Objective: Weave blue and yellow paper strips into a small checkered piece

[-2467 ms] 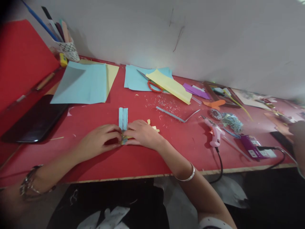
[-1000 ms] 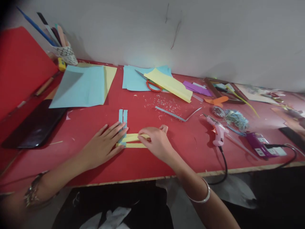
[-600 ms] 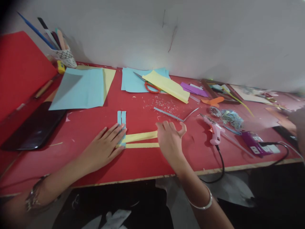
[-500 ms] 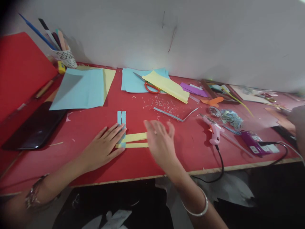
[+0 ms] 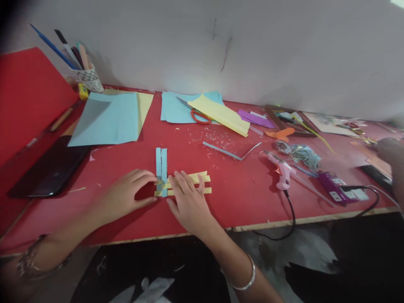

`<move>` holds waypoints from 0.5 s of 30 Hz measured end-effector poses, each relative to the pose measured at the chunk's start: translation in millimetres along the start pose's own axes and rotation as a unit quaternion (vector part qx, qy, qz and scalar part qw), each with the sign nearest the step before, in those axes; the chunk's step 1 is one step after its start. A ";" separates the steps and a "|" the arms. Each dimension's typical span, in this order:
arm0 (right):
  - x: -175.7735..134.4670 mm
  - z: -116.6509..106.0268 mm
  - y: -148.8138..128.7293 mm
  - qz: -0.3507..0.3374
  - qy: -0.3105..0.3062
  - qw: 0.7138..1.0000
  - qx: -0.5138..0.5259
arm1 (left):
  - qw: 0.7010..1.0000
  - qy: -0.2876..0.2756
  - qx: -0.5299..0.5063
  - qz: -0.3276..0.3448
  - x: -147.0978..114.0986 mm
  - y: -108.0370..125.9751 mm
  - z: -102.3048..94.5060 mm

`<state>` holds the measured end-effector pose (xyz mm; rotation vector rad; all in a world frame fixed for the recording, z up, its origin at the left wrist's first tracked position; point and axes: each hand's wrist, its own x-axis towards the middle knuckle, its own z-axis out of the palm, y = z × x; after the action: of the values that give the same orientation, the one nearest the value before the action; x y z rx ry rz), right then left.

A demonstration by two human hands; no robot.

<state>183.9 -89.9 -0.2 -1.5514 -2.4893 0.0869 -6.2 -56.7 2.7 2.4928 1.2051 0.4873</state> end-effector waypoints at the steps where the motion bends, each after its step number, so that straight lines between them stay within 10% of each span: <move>1: -1.1 0.2 0.1 0.014 0.027 1.000 0.001 | 1.000 0.002 0.015 -0.002 0.5 1.7 0.7; 6: -13.3 1.2 0.2 0.048 0.144 0.988 0.012 | 0.998 0.003 0.062 -0.011 2.0 6.4 5.6; 15: -15.2 2.4 -9.7 0.151 0.105 0.982 -0.038 | 0.999 0.012 0.034 -0.037 1.0 7.2 7.0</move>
<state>181.4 -107.7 -3.1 -1.8546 -2.1059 -0.1221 2.3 -61.1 -0.2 2.4946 1.3390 0.4656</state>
